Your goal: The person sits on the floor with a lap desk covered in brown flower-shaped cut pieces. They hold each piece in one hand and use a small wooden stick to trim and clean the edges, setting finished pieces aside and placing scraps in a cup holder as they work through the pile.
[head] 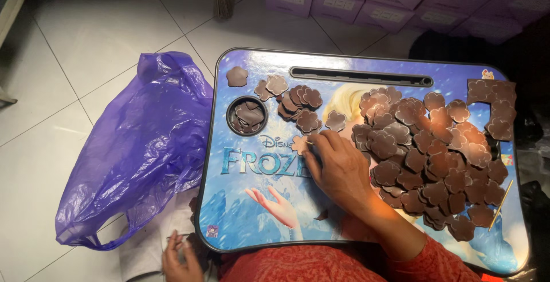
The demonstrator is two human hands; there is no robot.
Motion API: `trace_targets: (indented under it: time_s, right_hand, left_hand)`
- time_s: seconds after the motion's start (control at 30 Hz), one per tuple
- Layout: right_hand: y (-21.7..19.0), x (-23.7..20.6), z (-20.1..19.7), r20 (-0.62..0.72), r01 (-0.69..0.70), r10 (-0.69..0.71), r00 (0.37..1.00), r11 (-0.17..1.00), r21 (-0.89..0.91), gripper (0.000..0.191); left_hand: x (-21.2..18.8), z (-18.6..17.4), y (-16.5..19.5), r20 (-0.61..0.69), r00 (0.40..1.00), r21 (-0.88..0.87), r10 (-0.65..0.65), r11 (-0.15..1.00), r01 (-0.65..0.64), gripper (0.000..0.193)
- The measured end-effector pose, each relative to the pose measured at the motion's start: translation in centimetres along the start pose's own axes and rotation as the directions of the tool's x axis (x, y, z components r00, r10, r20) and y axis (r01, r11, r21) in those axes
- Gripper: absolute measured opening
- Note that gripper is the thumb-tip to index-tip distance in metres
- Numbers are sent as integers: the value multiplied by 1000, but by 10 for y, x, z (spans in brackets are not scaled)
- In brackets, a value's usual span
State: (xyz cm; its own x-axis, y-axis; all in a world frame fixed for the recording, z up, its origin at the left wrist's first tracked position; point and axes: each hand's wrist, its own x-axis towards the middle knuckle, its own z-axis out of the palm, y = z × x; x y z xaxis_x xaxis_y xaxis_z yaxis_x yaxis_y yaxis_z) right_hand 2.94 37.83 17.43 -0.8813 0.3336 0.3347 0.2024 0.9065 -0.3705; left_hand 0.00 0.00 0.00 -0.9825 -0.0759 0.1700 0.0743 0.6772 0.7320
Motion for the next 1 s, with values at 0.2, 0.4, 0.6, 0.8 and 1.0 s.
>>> trace_targets:
  time_s: [0.2, 0.4, 0.6, 0.8, 1.0]
  right_hand:
    - [23, 30, -4, 7, -29, 28, 1000, 992, 125, 34]
    - [23, 48, 7, 41, -95, 89, 995, 984, 150, 25]
    - [15, 52, 5, 67, -152, 142, 988, 971, 186, 21]
    - [40, 62, 29, -37, -57, 60, 998, 995, 77, 11]
    - [98, 52, 44, -53, -122, 128, 990, 986, 118, 17]
  left_hand:
    - [83, -47, 58, -229, 919, 157, 322, 944, -291, 21]
    - [123, 12, 187, 156, 731, -69, 664, 746, -663, 21]
    - [115, 75, 280, 481, 635, -145, 605, 769, -622, 42]
    - [134, 119, 274, 519, 645, -153, 561, 803, -576, 42]
    - [111, 180, 277, 565, 693, -221, 448, 891, -397, 29]
